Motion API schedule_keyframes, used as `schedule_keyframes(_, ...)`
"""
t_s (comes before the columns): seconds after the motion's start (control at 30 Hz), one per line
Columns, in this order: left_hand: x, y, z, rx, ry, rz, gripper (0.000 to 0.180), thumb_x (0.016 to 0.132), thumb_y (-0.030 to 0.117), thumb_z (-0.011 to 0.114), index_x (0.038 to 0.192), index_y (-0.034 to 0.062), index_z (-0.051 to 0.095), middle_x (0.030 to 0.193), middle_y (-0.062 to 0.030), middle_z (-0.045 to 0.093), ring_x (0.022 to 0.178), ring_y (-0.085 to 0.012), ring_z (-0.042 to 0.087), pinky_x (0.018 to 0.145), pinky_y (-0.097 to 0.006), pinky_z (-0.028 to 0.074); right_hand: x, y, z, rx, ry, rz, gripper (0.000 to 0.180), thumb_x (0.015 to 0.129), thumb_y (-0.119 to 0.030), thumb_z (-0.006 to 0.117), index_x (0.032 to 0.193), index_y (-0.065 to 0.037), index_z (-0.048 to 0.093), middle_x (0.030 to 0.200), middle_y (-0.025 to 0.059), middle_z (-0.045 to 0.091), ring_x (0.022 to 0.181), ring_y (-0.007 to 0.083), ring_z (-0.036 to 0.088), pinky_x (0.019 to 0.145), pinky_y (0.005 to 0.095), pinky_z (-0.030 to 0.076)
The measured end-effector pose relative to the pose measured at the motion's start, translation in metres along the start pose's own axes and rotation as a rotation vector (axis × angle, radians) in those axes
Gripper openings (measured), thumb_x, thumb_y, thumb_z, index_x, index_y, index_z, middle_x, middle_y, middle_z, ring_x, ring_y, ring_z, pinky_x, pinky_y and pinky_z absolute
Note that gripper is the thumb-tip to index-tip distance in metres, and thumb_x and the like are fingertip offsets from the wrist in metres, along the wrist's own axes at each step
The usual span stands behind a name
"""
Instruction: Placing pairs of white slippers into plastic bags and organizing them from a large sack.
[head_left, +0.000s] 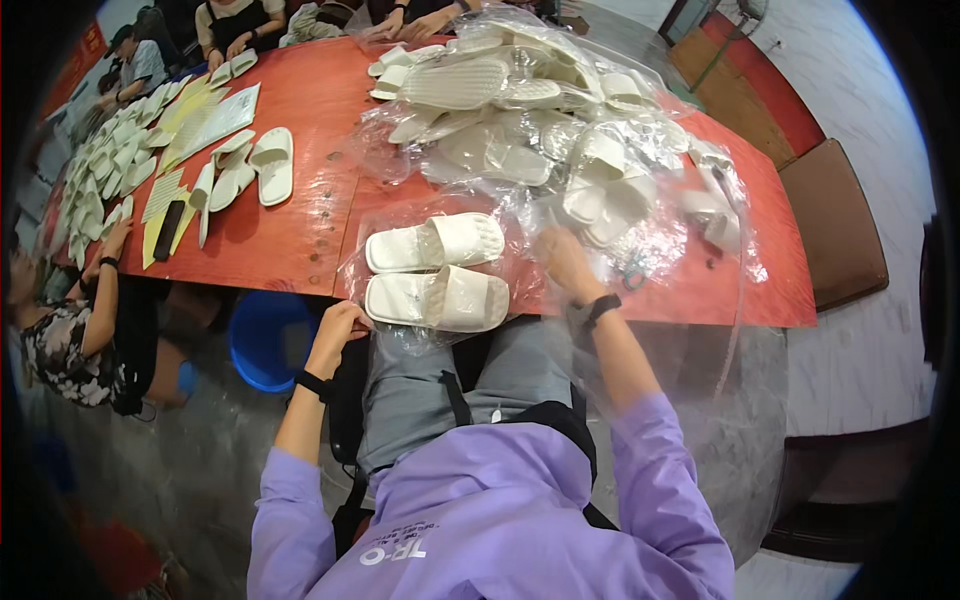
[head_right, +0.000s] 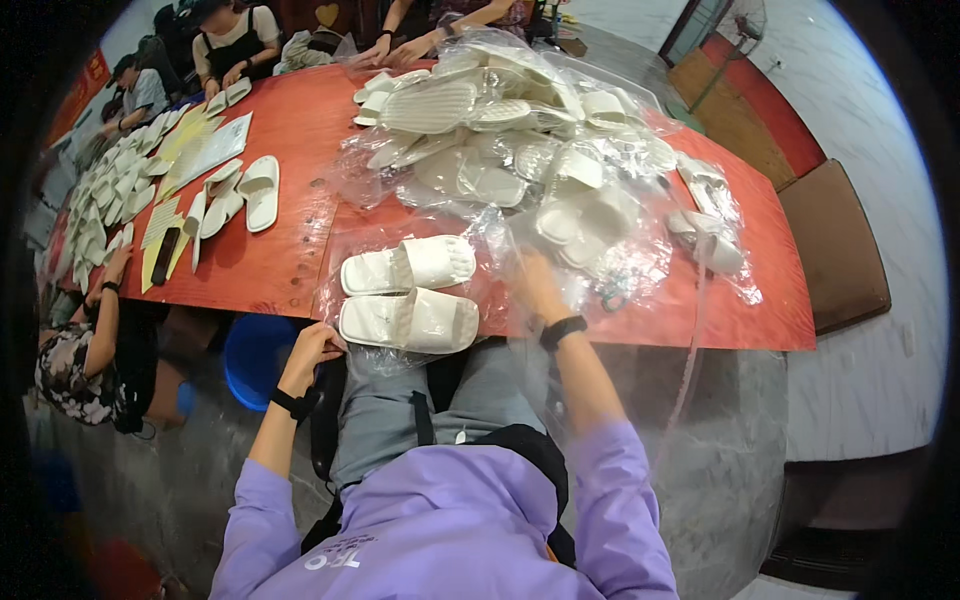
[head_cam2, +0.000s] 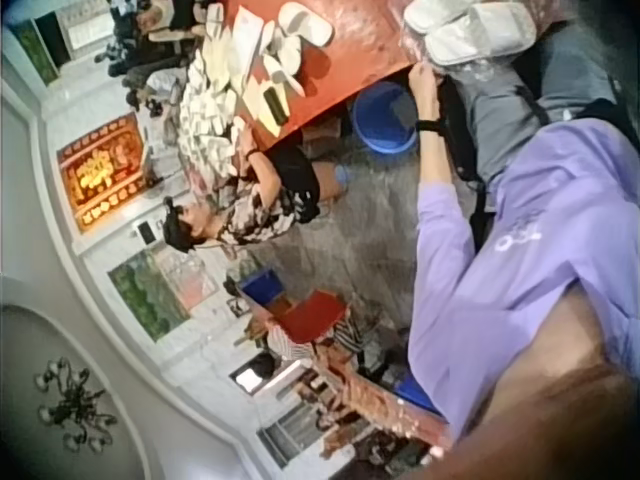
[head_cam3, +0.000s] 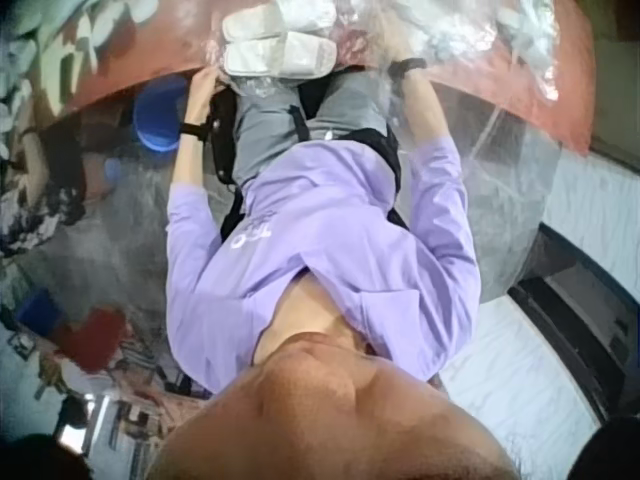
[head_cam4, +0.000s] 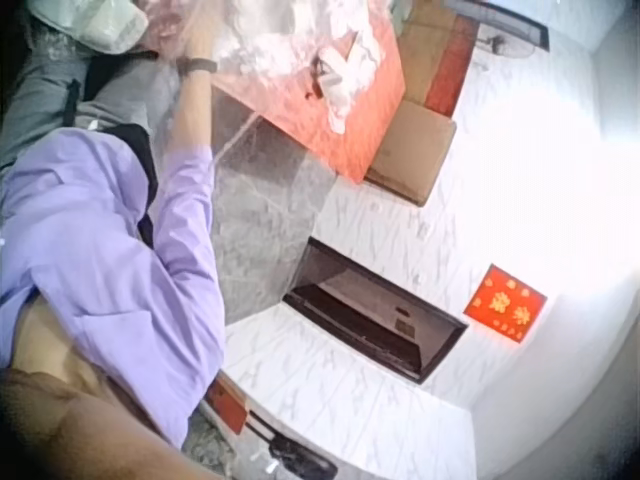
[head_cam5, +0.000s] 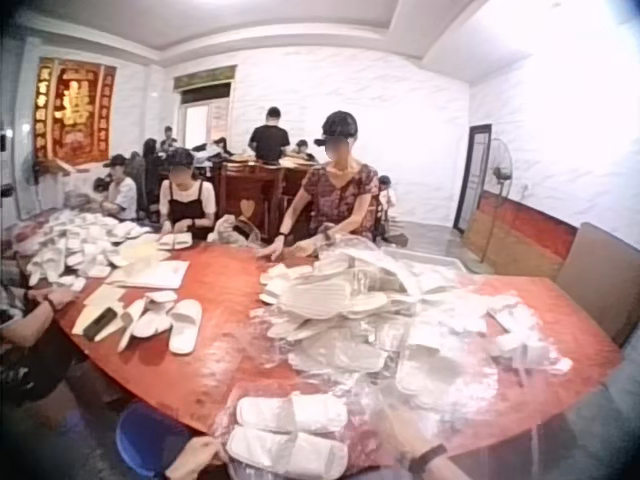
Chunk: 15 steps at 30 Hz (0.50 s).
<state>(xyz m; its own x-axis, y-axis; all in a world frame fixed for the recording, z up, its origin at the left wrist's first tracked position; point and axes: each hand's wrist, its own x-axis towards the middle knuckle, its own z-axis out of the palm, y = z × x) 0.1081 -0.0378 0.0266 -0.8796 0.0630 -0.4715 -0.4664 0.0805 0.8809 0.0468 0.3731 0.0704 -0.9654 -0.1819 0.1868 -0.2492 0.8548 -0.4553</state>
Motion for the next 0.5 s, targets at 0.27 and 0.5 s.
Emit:
schedule_keyframes(0.27, -0.021, 0.040, 0.012, 0.735, 0.531, 0.793, 0.016, 0.081, 0.000, 0.052, 0.097, 0.0005, 0.055, 0.097, -0.0170, 0.056, 0.092, -0.0332, 0.056, 0.077, -0.039, 0.046, 0.004, 0.012, 0.000, -0.260, 0.135, -0.023, 0.018, 0.083, -0.014, 0.053, 0.092, 0.000, 0.060, 0.083, 0.0262, 0.060, 0.078, 0.0423, 0.058, 0.069, 0.0497, 0.046)
schedule_keyframes(0.5, 0.031, 0.013, 0.016, 0.731, 0.352, 0.616, 0.028, 0.083, 0.007, 0.055, 0.111, 0.0013, 0.050, 0.109, -0.0192, 0.052, 0.104, -0.0386, 0.053, 0.084, -0.043, 0.045, 0.042, -0.020, 0.032, -0.064, 0.261, 0.015, 0.025, 0.086, -0.011, 0.048, 0.106, 0.002, 0.052, 0.085, 0.0276, 0.061, 0.077, 0.0456, 0.058, 0.065, 0.0525, 0.045)
